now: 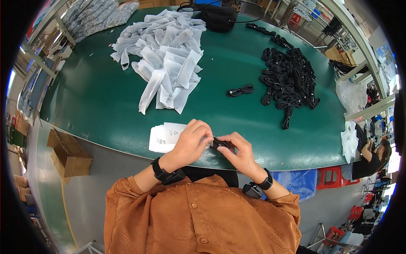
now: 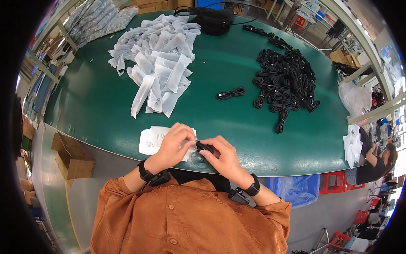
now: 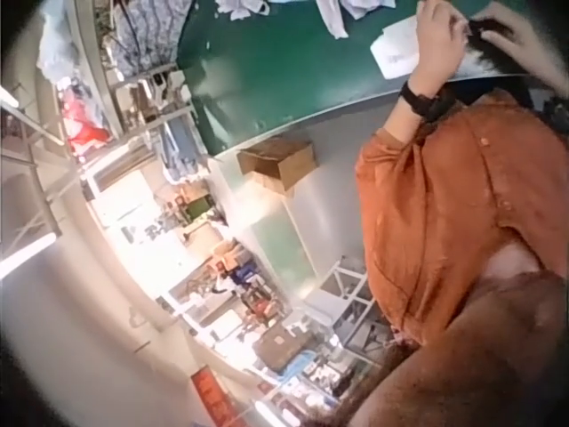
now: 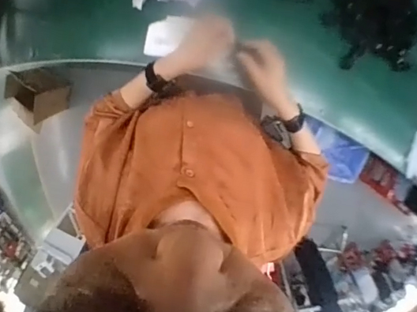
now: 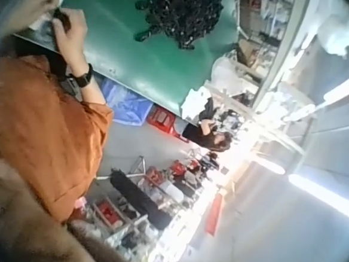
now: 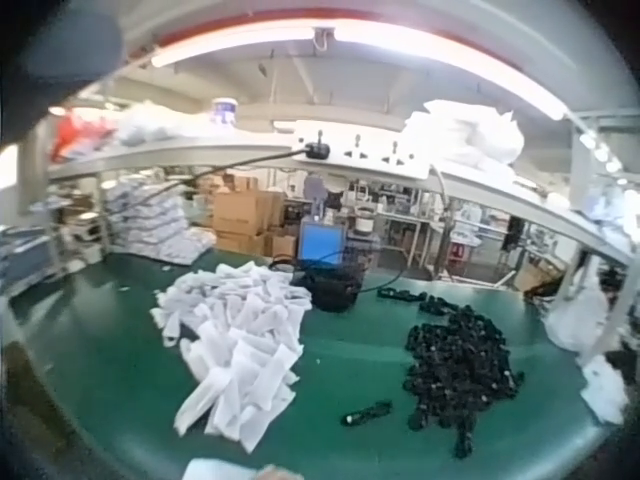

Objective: The person picks up a black cable and a white plastic sleeve by hand, slides the cable into the sleeve, and places the packaged item onto a pile. This process is repeated for several more cables and sleeves on the green workbench.

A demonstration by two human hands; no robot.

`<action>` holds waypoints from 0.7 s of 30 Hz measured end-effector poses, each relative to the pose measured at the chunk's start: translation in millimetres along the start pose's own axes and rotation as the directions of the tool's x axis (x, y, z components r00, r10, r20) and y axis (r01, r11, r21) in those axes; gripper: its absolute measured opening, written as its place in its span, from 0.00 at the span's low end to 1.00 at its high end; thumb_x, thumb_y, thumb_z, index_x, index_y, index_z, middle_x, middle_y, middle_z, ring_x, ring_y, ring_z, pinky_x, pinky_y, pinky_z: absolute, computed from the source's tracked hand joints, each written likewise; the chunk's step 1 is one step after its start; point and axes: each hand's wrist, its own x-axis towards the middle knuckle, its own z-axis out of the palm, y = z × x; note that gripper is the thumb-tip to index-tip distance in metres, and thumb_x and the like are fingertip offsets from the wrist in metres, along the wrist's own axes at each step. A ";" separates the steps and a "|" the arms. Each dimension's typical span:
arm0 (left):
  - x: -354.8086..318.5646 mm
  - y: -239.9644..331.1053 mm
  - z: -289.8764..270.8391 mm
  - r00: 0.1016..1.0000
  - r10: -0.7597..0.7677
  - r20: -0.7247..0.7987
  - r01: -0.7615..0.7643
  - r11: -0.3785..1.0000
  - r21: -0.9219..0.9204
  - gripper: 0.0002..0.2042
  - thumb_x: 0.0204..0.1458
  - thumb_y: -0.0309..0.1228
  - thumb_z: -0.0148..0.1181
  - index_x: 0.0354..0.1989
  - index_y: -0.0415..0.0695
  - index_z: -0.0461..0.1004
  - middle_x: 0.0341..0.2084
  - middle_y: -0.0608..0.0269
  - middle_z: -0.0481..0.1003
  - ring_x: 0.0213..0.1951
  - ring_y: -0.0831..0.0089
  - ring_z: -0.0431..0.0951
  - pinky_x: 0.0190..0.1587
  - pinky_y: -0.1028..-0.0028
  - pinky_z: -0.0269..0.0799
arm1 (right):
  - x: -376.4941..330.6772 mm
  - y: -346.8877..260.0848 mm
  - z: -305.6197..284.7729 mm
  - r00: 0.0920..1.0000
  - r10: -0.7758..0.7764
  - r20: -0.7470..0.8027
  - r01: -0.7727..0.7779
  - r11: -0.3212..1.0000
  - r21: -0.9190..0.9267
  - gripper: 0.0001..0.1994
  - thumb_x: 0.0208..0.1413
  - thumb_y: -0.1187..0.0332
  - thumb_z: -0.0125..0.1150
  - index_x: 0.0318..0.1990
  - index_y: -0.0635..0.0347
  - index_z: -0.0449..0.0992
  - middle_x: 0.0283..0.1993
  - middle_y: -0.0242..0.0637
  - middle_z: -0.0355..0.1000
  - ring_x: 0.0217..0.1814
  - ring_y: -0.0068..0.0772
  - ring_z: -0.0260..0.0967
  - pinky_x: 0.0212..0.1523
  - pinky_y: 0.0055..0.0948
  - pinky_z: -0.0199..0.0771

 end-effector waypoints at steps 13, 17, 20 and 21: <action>51.4 -18.8 -22.3 0.988 -0.145 0.045 0.150 0.878 -0.455 0.08 0.64 0.32 0.57 0.39 0.40 0.74 0.43 0.65 0.74 0.44 0.79 0.71 0.49 0.76 0.68 | 62.3 -4.6 1.0 0.906 -0.354 -0.232 0.328 0.934 -0.142 0.17 0.50 0.85 0.66 0.48 0.65 0.76 0.39 0.40 0.71 0.37 0.29 0.73 0.37 0.25 0.77; 58.0 -19.7 -14.8 0.970 -0.234 0.066 0.219 0.725 -0.653 0.10 0.66 0.35 0.55 0.43 0.40 0.75 0.46 0.63 0.75 0.46 0.77 0.73 0.52 0.74 0.68 | 76.8 -7.9 -5.1 0.865 -0.399 -0.303 0.383 0.917 -0.114 0.17 0.49 0.85 0.66 0.47 0.64 0.75 0.39 0.41 0.71 0.39 0.30 0.73 0.34 0.25 0.76; 65.5 -21.3 -21.8 0.947 -0.295 0.125 0.275 0.548 -0.790 0.12 0.67 0.36 0.54 0.46 0.39 0.75 0.48 0.62 0.75 0.47 0.75 0.74 0.53 0.73 0.68 | 83.8 -15.9 -11.3 0.822 -0.554 -0.131 0.499 0.812 -0.303 0.17 0.51 0.79 0.68 0.49 0.61 0.76 0.39 0.40 0.70 0.34 0.32 0.72 0.32 0.29 0.75; 69.4 -23.3 -25.5 0.933 -0.322 0.160 0.299 0.448 -0.843 0.13 0.67 0.36 0.53 0.47 0.39 0.75 0.49 0.62 0.76 0.47 0.75 0.74 0.54 0.72 0.68 | 87.4 -14.7 -11.7 0.822 -0.554 -0.132 0.498 0.812 -0.303 0.17 0.51 0.79 0.68 0.49 0.61 0.76 0.39 0.40 0.70 0.34 0.32 0.72 0.32 0.29 0.75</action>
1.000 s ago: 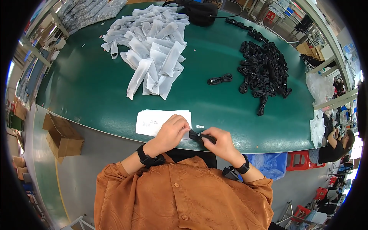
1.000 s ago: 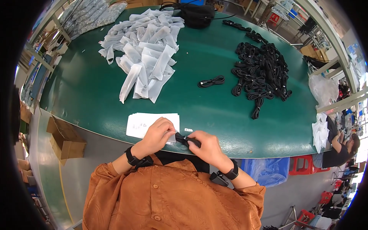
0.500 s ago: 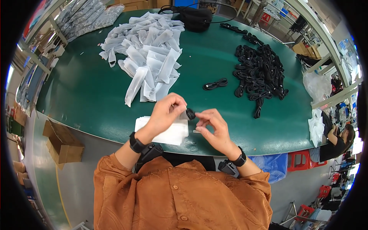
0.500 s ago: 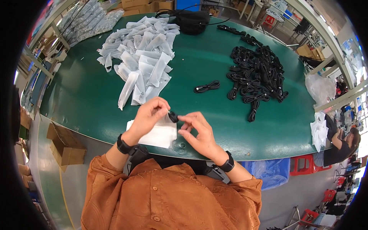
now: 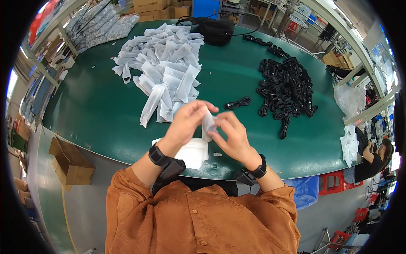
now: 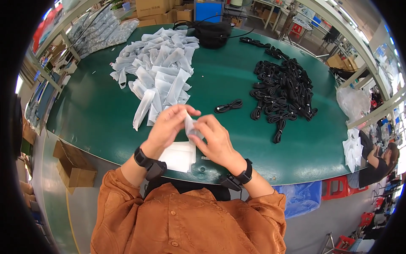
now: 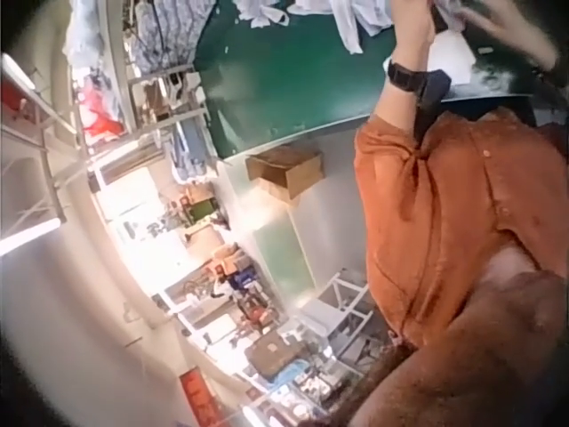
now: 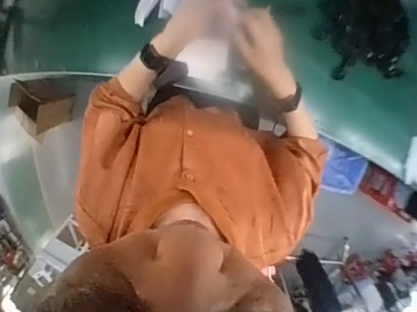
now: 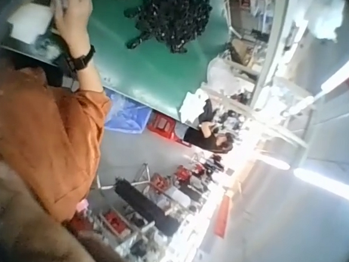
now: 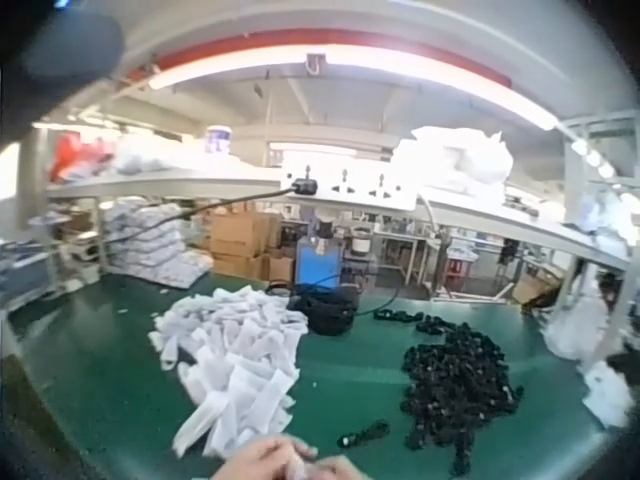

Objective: The person picks up a black cable and a white plastic sleeve by hand, slides the cable into the sleeve, and places the packaged item onto a pile. This process is repeated for several more cables and sleeves on the green workbench.

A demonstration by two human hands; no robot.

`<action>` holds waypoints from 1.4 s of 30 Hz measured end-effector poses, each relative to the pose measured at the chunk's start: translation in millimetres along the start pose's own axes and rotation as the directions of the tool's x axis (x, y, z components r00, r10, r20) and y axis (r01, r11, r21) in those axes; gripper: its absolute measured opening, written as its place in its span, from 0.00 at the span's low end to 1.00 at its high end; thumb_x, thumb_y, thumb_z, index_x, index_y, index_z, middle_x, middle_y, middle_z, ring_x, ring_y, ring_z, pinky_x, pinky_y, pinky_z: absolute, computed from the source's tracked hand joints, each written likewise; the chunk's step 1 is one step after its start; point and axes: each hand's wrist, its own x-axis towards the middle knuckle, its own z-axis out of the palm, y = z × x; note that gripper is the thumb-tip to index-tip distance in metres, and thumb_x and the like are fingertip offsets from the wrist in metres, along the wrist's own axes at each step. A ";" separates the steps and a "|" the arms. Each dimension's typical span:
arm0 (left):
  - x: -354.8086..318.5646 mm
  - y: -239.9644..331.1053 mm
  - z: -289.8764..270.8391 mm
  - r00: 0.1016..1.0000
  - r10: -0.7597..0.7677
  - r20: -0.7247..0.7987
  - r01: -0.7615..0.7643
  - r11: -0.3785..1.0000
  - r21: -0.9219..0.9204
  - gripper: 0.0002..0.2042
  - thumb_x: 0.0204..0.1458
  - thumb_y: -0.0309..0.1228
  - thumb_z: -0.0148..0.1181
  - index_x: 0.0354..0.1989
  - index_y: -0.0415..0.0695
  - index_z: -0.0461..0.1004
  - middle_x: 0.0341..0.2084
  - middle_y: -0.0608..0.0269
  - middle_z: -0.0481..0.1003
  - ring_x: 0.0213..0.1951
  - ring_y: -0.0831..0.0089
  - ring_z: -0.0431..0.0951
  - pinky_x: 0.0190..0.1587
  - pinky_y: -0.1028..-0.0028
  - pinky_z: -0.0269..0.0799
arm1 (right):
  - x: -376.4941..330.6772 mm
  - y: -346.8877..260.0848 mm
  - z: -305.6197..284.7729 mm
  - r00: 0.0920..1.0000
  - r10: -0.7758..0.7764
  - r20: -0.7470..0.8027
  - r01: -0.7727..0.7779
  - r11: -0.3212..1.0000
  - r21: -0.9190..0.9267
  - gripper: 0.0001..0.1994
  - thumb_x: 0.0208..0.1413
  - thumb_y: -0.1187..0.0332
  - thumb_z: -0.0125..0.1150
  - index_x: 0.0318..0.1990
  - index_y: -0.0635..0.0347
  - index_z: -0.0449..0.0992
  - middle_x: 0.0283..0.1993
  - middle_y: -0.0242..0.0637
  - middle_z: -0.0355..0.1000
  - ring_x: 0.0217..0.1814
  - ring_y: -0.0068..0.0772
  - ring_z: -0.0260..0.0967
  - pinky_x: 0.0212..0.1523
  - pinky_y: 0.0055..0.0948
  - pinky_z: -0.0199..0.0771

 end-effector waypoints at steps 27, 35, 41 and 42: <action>-99.4 -50.9 -3.7 0.993 0.115 -0.027 -0.044 0.572 0.819 0.05 0.52 0.22 0.63 0.34 0.39 0.73 0.29 0.57 0.73 0.31 0.61 0.75 0.34 0.69 0.71 | -87.7 -25.5 -23.1 0.814 0.551 0.187 -0.576 0.806 0.135 0.11 0.55 0.78 0.59 0.45 0.64 0.69 0.38 0.46 0.75 0.35 0.48 0.75 0.36 0.36 0.74; -95.5 -53.2 -3.2 0.960 0.250 0.125 -0.222 0.409 0.885 0.04 0.53 0.21 0.62 0.34 0.38 0.73 0.29 0.56 0.72 0.32 0.60 0.75 0.35 0.69 0.71 | -100.0 -30.8 -28.0 0.919 0.288 0.270 -0.295 0.955 -0.016 0.16 0.51 0.80 0.62 0.48 0.66 0.72 0.39 0.45 0.76 0.34 0.47 0.75 0.34 0.37 0.75; -94.5 -56.9 -1.0 0.934 0.285 0.215 -0.277 0.197 0.941 0.03 0.54 0.22 0.62 0.34 0.38 0.73 0.28 0.57 0.72 0.32 0.60 0.74 0.35 0.70 0.70 | -98.3 -32.9 -25.9 0.921 0.284 0.266 -0.280 0.958 -0.054 0.17 0.50 0.80 0.63 0.49 0.66 0.73 0.38 0.44 0.76 0.33 0.46 0.75 0.33 0.37 0.75; -94.8 -58.3 -3.1 0.941 0.274 0.198 -0.262 0.224 0.938 0.03 0.54 0.22 0.62 0.34 0.38 0.73 0.28 0.57 0.72 0.32 0.61 0.74 0.35 0.71 0.70 | -98.7 -32.8 -25.8 0.922 0.284 0.264 -0.279 0.959 -0.055 0.17 0.50 0.80 0.63 0.49 0.66 0.73 0.38 0.44 0.76 0.33 0.46 0.75 0.33 0.37 0.75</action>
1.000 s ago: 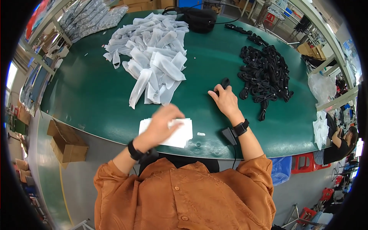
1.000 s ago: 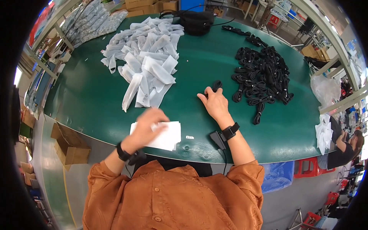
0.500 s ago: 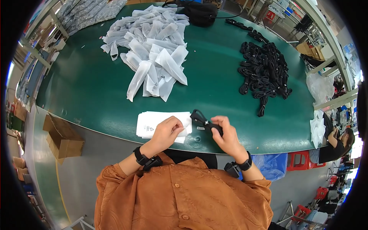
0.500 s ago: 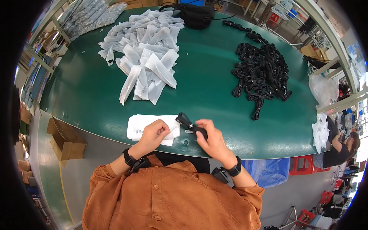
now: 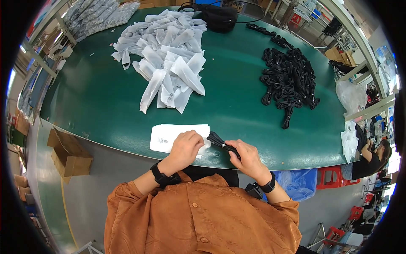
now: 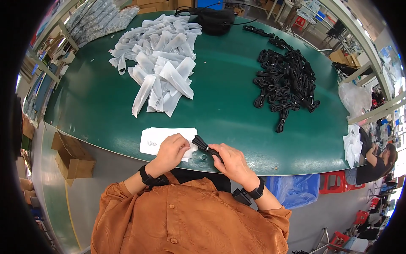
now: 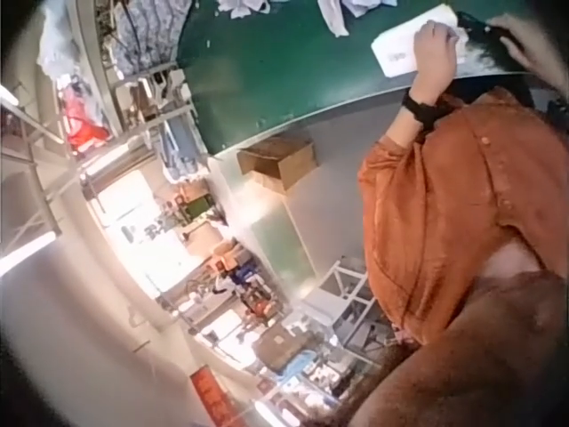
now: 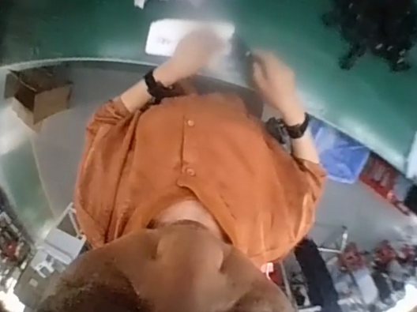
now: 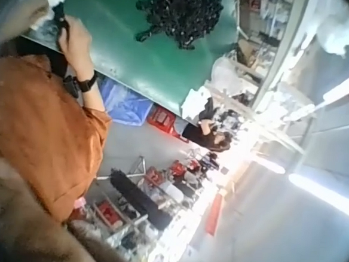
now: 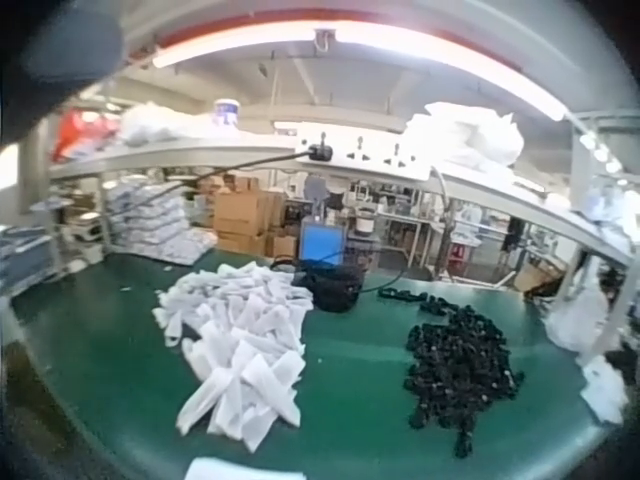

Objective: The person picks up a black cable and a white plastic sleeve by hand, slides the cable into the sleeve, and places the packaged item onto a pile. This process is repeated for several more cables and sleeves on the green workbench.

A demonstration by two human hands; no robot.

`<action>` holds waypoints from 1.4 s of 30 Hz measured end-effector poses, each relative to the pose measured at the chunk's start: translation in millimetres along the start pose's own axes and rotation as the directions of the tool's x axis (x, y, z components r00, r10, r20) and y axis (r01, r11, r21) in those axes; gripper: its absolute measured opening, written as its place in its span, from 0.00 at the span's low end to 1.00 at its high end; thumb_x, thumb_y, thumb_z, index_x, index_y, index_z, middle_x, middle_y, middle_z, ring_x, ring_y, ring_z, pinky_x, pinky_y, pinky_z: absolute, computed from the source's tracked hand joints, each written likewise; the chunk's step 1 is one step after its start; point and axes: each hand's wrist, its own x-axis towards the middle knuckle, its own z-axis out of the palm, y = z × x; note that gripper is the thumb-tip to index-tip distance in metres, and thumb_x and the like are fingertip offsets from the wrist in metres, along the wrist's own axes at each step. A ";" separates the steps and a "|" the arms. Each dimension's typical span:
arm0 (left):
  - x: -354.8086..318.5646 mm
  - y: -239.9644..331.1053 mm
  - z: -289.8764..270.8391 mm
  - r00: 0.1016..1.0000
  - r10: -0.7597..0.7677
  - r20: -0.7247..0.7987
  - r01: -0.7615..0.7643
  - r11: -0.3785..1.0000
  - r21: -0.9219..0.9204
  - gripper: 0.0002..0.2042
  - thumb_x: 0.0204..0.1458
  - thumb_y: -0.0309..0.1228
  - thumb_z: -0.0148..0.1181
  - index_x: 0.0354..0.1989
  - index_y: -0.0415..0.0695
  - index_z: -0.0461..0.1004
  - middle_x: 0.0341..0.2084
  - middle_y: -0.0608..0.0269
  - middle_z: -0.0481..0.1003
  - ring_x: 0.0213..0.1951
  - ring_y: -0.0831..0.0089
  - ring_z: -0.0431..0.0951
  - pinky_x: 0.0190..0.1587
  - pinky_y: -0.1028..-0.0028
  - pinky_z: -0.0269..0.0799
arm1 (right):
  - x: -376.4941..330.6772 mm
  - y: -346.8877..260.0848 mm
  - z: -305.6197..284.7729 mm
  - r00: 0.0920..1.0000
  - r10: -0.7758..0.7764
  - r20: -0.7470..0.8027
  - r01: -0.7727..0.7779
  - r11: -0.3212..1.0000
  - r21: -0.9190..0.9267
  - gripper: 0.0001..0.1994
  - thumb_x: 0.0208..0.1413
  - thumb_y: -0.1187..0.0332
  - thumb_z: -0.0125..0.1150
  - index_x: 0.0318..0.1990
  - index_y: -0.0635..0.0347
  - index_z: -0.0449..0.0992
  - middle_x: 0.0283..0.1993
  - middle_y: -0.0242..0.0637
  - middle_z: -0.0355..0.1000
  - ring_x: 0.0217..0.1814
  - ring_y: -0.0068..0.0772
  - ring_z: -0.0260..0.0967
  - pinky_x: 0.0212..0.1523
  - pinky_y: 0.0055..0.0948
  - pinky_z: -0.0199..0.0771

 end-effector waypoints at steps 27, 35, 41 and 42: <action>20.1 7.6 -16.5 0.981 0.188 -0.045 -0.193 0.969 -0.155 0.09 0.46 0.18 0.65 0.32 0.39 0.70 0.39 0.57 0.72 0.43 0.54 0.70 0.46 0.62 0.68 | 11.0 11.1 20.8 0.609 0.573 0.548 -0.545 -0.200 0.814 0.12 0.70 0.65 0.50 0.45 0.67 0.72 0.28 0.30 0.66 0.23 0.17 0.56 0.25 0.19 0.56; 24.1 11.0 -14.9 0.985 0.167 -0.029 -0.170 0.967 -0.190 0.08 0.46 0.18 0.64 0.31 0.41 0.70 0.41 0.58 0.73 0.44 0.54 0.70 0.48 0.63 0.68 | 10.6 3.6 28.9 0.645 0.564 0.516 -0.629 0.008 0.777 0.11 0.69 0.67 0.51 0.48 0.68 0.72 0.36 0.34 0.68 0.27 0.21 0.63 0.28 0.20 0.63; 42.9 6.3 -22.3 0.993 0.095 -0.075 -0.110 0.969 -0.221 0.07 0.50 0.19 0.63 0.33 0.42 0.70 0.39 0.60 0.72 0.41 0.60 0.71 0.44 0.68 0.69 | 26.2 -18.0 27.8 0.943 0.328 0.063 -0.260 0.604 0.753 0.13 0.65 0.73 0.57 0.54 0.67 0.71 0.49 0.35 0.65 0.37 0.22 0.68 0.37 0.21 0.71; 51.2 0.2 -24.8 0.995 0.041 -0.086 -0.067 0.946 -0.319 0.06 0.52 0.20 0.62 0.34 0.42 0.70 0.38 0.61 0.72 0.40 0.64 0.71 0.43 0.70 0.68 | 30.1 -18.0 27.5 0.948 0.318 -0.009 -0.197 0.609 0.769 0.14 0.64 0.74 0.58 0.55 0.66 0.70 0.51 0.35 0.64 0.40 0.22 0.68 0.39 0.22 0.73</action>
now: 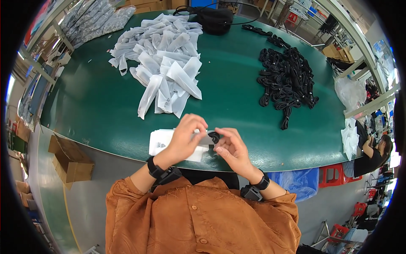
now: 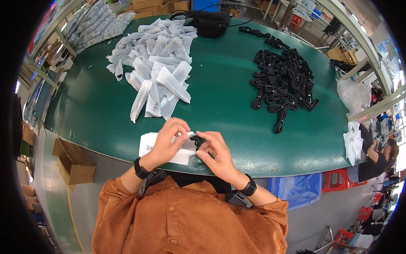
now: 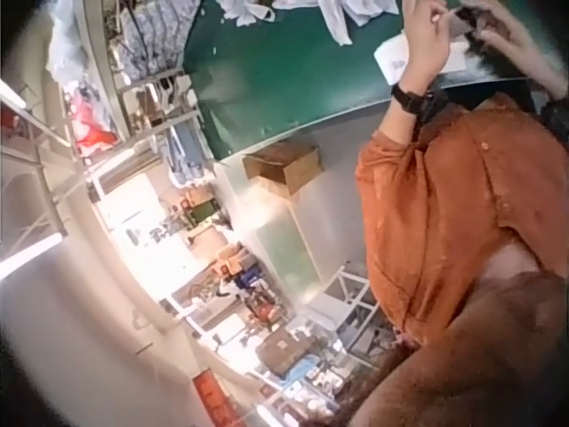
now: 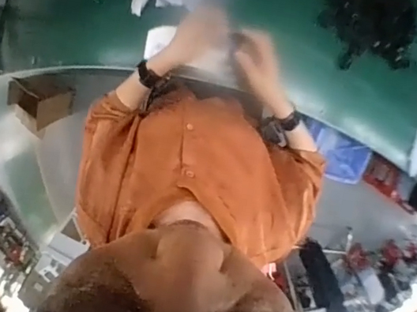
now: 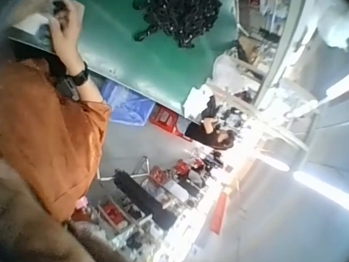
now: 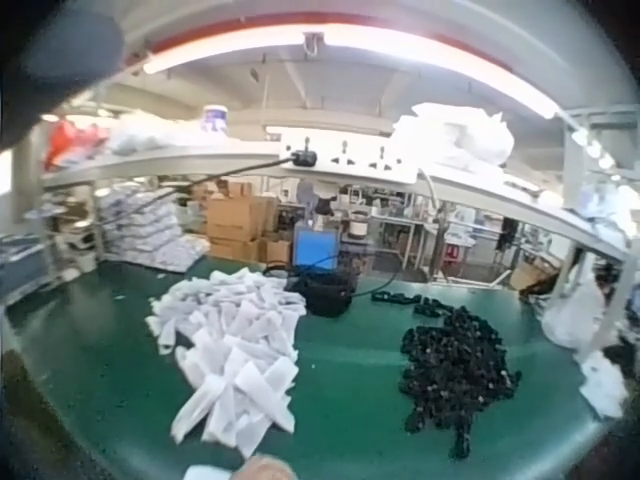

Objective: The person picks up a black cable and a white plastic sleeve by hand, slides the cable into the sleeve, and places the packaged item onto a pile. This process is repeated for several more cables and sleeves on the green workbench.

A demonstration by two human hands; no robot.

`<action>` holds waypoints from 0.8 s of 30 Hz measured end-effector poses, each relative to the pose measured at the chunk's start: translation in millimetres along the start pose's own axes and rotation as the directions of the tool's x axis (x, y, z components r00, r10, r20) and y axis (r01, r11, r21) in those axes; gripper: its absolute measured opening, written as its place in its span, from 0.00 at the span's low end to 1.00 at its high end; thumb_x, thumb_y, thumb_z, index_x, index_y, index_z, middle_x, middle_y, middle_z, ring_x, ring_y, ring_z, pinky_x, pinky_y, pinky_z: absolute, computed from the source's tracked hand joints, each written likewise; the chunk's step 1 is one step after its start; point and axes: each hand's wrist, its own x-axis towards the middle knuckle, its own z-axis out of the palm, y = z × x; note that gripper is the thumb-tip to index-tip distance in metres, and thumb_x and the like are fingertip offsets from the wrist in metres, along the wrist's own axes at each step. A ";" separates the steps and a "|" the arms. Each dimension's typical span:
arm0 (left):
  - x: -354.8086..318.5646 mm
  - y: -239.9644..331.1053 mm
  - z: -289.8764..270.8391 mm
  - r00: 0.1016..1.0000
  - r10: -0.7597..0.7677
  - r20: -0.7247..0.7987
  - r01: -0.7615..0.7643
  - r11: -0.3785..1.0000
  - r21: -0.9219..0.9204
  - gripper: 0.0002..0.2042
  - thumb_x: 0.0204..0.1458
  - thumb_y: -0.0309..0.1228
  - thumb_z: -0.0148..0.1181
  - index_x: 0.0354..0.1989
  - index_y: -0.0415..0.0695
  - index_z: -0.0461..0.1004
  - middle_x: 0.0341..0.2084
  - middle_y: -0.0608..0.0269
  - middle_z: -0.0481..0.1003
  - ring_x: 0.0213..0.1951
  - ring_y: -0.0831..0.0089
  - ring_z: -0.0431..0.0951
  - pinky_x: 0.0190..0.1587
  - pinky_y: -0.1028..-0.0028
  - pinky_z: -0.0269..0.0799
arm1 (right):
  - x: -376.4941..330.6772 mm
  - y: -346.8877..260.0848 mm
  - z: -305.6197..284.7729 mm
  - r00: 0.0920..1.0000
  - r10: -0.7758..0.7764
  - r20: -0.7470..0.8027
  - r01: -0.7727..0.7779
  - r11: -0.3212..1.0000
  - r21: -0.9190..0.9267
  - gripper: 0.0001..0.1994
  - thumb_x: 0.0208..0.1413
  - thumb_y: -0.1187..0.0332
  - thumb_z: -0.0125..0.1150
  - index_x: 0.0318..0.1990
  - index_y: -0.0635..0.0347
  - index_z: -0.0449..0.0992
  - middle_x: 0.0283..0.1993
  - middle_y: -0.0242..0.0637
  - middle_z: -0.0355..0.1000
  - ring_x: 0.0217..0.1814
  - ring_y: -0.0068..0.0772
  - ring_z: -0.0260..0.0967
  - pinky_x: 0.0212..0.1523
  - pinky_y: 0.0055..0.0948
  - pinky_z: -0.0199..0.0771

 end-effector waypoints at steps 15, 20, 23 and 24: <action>13.9 -17.4 -81.7 0.905 0.017 0.425 -0.163 0.937 0.309 0.41 0.39 0.39 0.76 0.64 0.41 0.65 0.57 0.51 0.69 0.60 0.50 0.68 0.63 0.57 0.64 | 37.5 31.6 20.3 0.933 -0.183 0.309 0.357 0.568 -0.741 0.28 0.49 0.61 0.74 0.54 0.66 0.72 0.54 0.49 0.66 0.52 0.48 0.67 0.51 0.40 0.73; -53.0 -4.3 -62.8 0.883 -0.235 0.406 -0.079 0.779 0.622 0.44 0.37 0.44 0.76 0.66 0.44 0.64 0.59 0.53 0.66 0.63 0.49 0.63 0.67 0.44 0.53 | 52.2 33.6 28.5 0.944 -0.009 0.329 0.283 0.531 -0.799 0.27 0.48 0.59 0.74 0.50 0.69 0.73 0.52 0.50 0.67 0.54 0.51 0.67 0.50 0.42 0.73; -62.1 -14.8 -54.5 0.903 -0.202 0.378 -0.087 0.778 0.623 0.43 0.39 0.44 0.75 0.66 0.44 0.65 0.59 0.53 0.66 0.63 0.49 0.63 0.67 0.41 0.51 | 54.3 41.9 25.7 0.946 0.019 0.323 0.260 0.547 -0.796 0.25 0.48 0.59 0.73 0.47 0.68 0.73 0.48 0.50 0.67 0.52 0.51 0.68 0.49 0.43 0.74; -62.2 -16.9 -52.3 0.915 -0.196 0.352 -0.075 0.775 0.627 0.42 0.40 0.44 0.74 0.66 0.45 0.65 0.59 0.54 0.65 0.62 0.50 0.63 0.67 0.40 0.50 | 52.6 46.0 24.4 0.942 0.008 0.337 0.273 0.566 -0.778 0.23 0.47 0.59 0.73 0.44 0.67 0.74 0.46 0.50 0.67 0.51 0.50 0.68 0.47 0.44 0.74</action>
